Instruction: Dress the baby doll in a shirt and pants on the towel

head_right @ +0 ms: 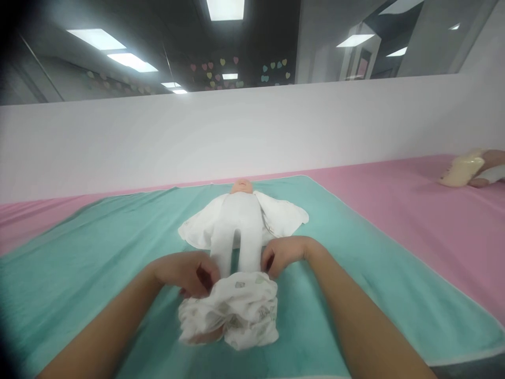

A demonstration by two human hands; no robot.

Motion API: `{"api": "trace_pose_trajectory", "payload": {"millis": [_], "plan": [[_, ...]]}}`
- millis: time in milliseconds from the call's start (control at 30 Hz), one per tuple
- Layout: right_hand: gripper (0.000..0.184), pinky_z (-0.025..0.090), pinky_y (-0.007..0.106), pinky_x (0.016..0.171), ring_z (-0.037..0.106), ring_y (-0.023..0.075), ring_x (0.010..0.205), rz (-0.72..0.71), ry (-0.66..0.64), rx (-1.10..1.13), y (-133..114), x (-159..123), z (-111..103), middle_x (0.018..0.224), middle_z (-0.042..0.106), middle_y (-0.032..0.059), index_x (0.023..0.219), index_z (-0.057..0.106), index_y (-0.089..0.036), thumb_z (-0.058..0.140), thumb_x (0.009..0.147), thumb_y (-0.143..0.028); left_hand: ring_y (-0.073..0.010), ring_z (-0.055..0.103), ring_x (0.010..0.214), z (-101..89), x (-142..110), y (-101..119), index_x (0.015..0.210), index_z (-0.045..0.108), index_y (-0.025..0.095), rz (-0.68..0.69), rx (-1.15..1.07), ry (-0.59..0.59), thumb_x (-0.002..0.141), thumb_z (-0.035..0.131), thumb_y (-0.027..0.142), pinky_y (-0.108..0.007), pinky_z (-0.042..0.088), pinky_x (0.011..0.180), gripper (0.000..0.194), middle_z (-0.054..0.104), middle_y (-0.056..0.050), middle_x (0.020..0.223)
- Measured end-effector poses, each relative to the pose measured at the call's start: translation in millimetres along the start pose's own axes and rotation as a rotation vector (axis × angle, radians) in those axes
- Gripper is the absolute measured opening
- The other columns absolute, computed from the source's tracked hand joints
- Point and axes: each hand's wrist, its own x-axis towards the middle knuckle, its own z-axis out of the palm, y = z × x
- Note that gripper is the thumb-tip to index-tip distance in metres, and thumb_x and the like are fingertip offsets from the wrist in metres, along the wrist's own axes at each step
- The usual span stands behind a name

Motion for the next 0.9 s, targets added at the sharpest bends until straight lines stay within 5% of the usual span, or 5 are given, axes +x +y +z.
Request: {"api": "trace_pose_trajectory", "payload": {"millis": [367, 567, 700, 900], "plan": [[0.023, 0.039, 0.018, 0.049, 0.050, 0.0102, 0.059, 0.015, 0.034, 0.012, -0.7, 2.9, 0.9, 0.071, 0.066, -0.0008, 0.082, 0.075, -0.020, 0.066, 0.061, -0.024, -0.0091, 0.047, 0.060, 3.3, -1.7, 5.9, 0.079, 0.055, 0.017, 0.183, -0.135, 0.251, 0.075, 0.059, 0.026, -0.020, 0.040, 0.053, 0.011, 0.052, 0.002, 0.070], [0.021, 0.045, 0.023, 0.056, 0.056, 0.0133, 0.063, -0.033, 0.110, 0.153, 3.8, 4.8, 3.0, 0.068, 0.064, 0.0012, 0.075, 0.071, -0.016, 0.064, 0.068, -0.034, -0.0064, 0.035, 0.044, 1.7, 7.4, -7.7, 0.074, 0.045, 0.019, 0.175, -0.285, 0.450, 0.077, 0.055, 0.027, -0.018, 0.026, 0.039, 0.014, 0.041, 0.006, 0.055], [0.032, 0.042, 0.024, 0.055, 0.051, 0.0120, 0.056, -0.127, 0.356, 0.216, 3.0, 6.4, -0.2, 0.060, 0.060, 0.0016, 0.061, 0.062, -0.015, 0.065, 0.069, -0.046, -0.0043, 0.027, 0.039, 3.7, 10.6, -8.8, 0.075, 0.043, 0.019, 0.151, -0.296, 0.426, 0.080, 0.055, 0.037, -0.017, 0.018, 0.034, 0.022, 0.038, 0.007, 0.054], [0.031, 0.035, 0.027, 0.057, 0.046, 0.0131, 0.060, -0.219, 1.111, 0.006, -22.1, 20.6, 15.7, 0.064, 0.054, 0.0000, 0.067, 0.056, -0.019, 0.052, 0.082, -0.046, -0.0057, 0.034, 0.050, 5.7, 7.8, -3.8, 0.079, 0.044, 0.019, 0.206, -0.249, 0.356, 0.070, 0.065, 0.031, -0.016, 0.028, 0.038, 0.026, 0.038, 0.007, 0.064]]}}
